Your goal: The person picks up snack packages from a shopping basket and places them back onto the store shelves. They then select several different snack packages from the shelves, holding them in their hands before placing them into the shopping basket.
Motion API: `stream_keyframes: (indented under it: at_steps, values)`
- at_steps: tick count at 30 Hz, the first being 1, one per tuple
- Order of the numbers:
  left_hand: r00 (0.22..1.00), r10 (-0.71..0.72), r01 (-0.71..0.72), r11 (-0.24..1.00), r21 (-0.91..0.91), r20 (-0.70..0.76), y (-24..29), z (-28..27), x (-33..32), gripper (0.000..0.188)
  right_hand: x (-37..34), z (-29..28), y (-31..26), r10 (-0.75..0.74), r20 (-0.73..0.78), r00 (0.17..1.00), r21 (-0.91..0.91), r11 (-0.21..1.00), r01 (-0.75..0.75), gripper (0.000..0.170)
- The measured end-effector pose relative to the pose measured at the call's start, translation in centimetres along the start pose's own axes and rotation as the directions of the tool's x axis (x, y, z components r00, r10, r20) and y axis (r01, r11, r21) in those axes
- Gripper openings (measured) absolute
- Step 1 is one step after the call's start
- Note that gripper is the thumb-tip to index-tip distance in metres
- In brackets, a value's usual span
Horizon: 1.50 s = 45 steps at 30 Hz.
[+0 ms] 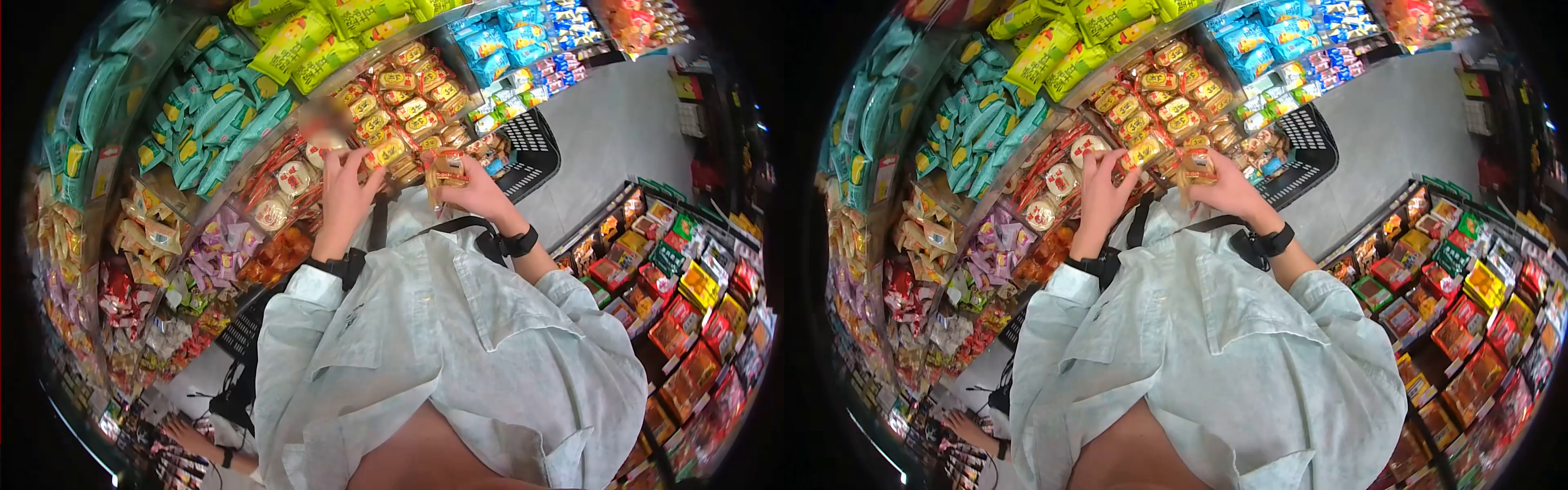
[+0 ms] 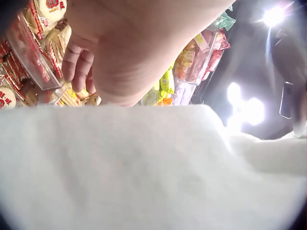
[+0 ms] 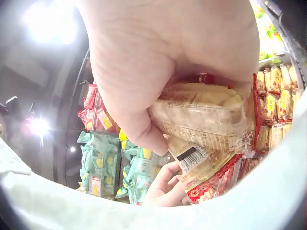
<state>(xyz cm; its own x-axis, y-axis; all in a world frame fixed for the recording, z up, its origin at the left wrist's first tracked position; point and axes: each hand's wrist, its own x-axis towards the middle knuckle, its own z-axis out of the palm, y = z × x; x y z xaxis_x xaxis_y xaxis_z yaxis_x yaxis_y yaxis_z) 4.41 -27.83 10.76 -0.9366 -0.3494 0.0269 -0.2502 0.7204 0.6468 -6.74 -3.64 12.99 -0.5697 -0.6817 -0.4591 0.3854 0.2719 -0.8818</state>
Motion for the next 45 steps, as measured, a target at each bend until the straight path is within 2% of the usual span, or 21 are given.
stream_keyframes:
  at_steps: [2,5,7,9,11,14,17,20,21,22,24,26,27,31,32,34,35,38,39,42,45]
  values:
    - [0.998,0.013,-0.002,0.985,0.171,-0.066,0.4,1.0,2.2,0.043,0.8,-1.9,-1.3,0.041,0.017,0.999,0.054,0.998,-0.041,0.055]
    - [0.99,0.006,0.033,0.962,0.27,-0.143,0.4,2.1,5.8,0.043,2.4,-5.4,-0.9,0.047,0.08,0.996,0.088,0.995,-0.054,0.057]
    - [0.981,0.022,0.053,0.925,0.376,-0.192,-0.1,2.6,8.0,0.046,2.9,-7.4,-1.2,0.003,0.097,0.995,-0.007,1.0,-0.002,0.056]
    - [0.981,-0.037,0.127,0.861,0.492,-0.189,-0.6,3.0,9.5,0.049,3.4,-9.0,-1.5,-0.031,0.115,0.993,-0.059,0.998,0.038,0.056]
    - [0.982,-0.135,0.189,0.795,0.576,-0.135,-1.0,3.4,10.4,0.053,4.0,-10.4,-1.1,0.009,0.125,0.992,-0.015,1.0,-0.007,0.058]
    - [0.987,-0.06,0.152,0.638,0.755,-0.149,-0.3,4.2,10.5,0.053,4.8,-11.8,-1.1,0.018,0.131,0.991,-0.003,1.0,-0.018,0.058]
    - [0.989,-0.067,0.134,0.775,0.618,-0.131,2.1,4.4,10.1,0.053,5.4,-12.6,-1.9,0.035,0.119,0.992,0.046,0.998,-0.041,0.055]
    - [0.997,-0.071,0.078,0.935,0.346,-0.034,4.5,5.0,9.4,0.051,6.5,-13.3,-3.0,0.044,0.132,0.99,0.094,0.994,-0.057,0.056]
    - [0.986,-0.147,0.14,0.985,0.101,0.071,5.4,5.2,9.4,0.05,7.0,-13.3,-2.7,0.031,0.15,0.988,0.118,0.992,-0.049,0.056]
    - [0.963,-0.194,0.222,0.964,-0.143,0.188,7.0,5.0,9.4,0.048,7.6,-13.3,-2.5,0.019,0.173,0.985,0.143,0.989,-0.045,0.056]
    - [0.911,-0.163,0.296,0.898,-0.326,0.378,9.9,4.6,9.3,0.054,8.7,-13.3,-2.5,0.022,0.213,0.977,0.127,0.991,-0.05,0.055]
    - [0.904,-0.12,0.205,0.964,-0.17,0.41,12.1,4.4,9.0,0.058,9.7,-13.3,-3.0,0.07,0.252,0.965,0.096,0.991,-0.097,0.054]
    - [0.894,-0.179,0.259,0.954,-0.148,0.411,12.5,4.8,8.7,0.057,10.3,-13.3,-2.9,0.102,0.27,0.958,0.083,0.988,-0.129,0.05]
    - [0.817,-0.375,0.46,0.882,-0.103,0.439,12.7,5.4,8.5,0.052,11.7,-13.2,-4.0,0.032,0.231,0.972,0.021,0.999,-0.037,0.047]
    - [0.789,-0.417,0.508,0.855,-0.1,0.451,12.6,5.3,8.5,0.05,12.0,-13.3,-3.9,0.062,0.239,0.969,0.048,0.996,-0.075,0.047]
    - [0.939,-0.267,0.304,0.939,-0.162,0.216,11.0,5.6,7.7,0.04,12.3,-13.6,-3.5,0.131,0.259,0.957,0.098,0.982,-0.161,0.047]
    - [0.98,-0.178,0.192,0.967,-0.17,0.089,10.2,5.5,7.4,0.037,12.5,-13.7,-3.3,0.098,0.251,0.963,0.068,0.991,-0.118,0.048]
    - [0.986,-0.159,0.155,0.985,0.083,0.045,8.1,3.9,6.7,0.04,12.8,-14.2,-1.7,0.105,0.231,0.967,0.092,0.987,-0.129,0.052]
    - [0.99,-0.141,0.139,0.984,0.116,0.014,7.2,3.8,6.3,0.044,12.7,-14.4,-1.5,0.114,0.219,0.969,0.087,0.987,-0.136,0.052]
    - [0.988,-0.15,0.156,0.972,0.177,-0.048,4.3,4.1,5.4,0.046,12.4,-14.9,-1.7,0.136,0.179,0.975,0.081,0.985,-0.152,0.052]
    - [0.976,-0.191,0.206,0.966,0.155,-0.104,4.2,5.3,5.1,0.039,11.6,-15.6,-2.6,0.148,0.139,0.979,0.103,0.981,-0.163,0.049]
